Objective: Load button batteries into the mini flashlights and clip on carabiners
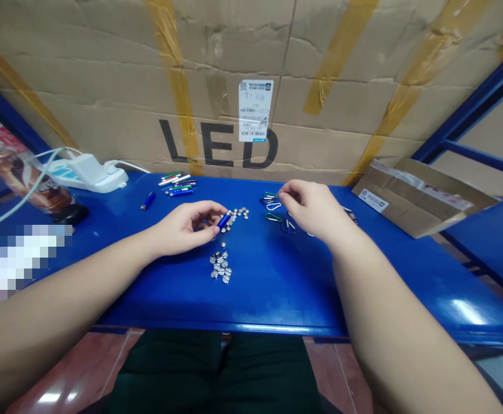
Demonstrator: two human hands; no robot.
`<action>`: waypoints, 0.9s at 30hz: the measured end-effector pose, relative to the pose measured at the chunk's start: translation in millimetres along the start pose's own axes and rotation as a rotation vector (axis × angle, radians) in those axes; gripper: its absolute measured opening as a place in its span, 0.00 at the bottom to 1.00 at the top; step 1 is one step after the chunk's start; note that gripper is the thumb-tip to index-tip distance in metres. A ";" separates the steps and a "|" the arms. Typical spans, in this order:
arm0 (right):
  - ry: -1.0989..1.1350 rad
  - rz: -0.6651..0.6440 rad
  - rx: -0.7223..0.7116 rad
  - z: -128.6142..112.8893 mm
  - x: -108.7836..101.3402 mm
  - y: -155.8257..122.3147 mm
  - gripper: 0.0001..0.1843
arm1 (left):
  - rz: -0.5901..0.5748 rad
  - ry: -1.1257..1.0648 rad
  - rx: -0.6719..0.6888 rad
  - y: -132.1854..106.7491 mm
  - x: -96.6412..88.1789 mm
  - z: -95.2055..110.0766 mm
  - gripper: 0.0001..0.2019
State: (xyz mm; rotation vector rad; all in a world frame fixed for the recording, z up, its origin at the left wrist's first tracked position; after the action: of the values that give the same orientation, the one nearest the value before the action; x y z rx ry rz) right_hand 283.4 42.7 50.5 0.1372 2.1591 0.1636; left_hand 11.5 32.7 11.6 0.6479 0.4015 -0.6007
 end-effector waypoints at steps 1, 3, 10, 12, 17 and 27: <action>-0.105 -0.018 0.047 8.3 -4.3 4.4 0.06 | 0.001 0.037 0.016 0.2 -2.1 -0.2 0.15; -0.226 -0.103 0.090 20.7 -8.3 10.6 0.05 | 0.002 0.110 0.056 0.5 -6.1 0.2 0.13; -0.441 -0.176 0.126 22.7 6.6 11.0 0.09 | -0.025 0.255 0.116 0.5 -12.1 3.9 0.10; -0.452 -0.136 0.117 16.6 12.5 9.9 0.08 | -0.038 0.256 0.124 0.5 -11.6 4.9 0.09; -0.231 -0.232 0.173 9.0 26.8 8.5 0.08 | -0.044 0.260 0.126 0.8 -10.7 4.6 0.09; 0.358 -0.384 0.164 11.8 31.6 6.6 0.18 | -0.038 0.233 0.134 0.8 -9.7 2.6 0.07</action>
State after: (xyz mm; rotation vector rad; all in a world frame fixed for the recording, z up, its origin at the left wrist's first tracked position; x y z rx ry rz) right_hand 275.8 55.1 19.4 -0.2305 2.5065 -0.2275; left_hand 5.1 35.3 18.9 0.8438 0.5954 -0.5934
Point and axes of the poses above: each hand's wrist, its own y-axis towards the middle knuckle, its own x-axis out of the palm, z = x × y, the point moved 3 cm from there along y, towards the middle knuckle, and after that the axes turned 10 degrees about x, right-handed, at the moved point
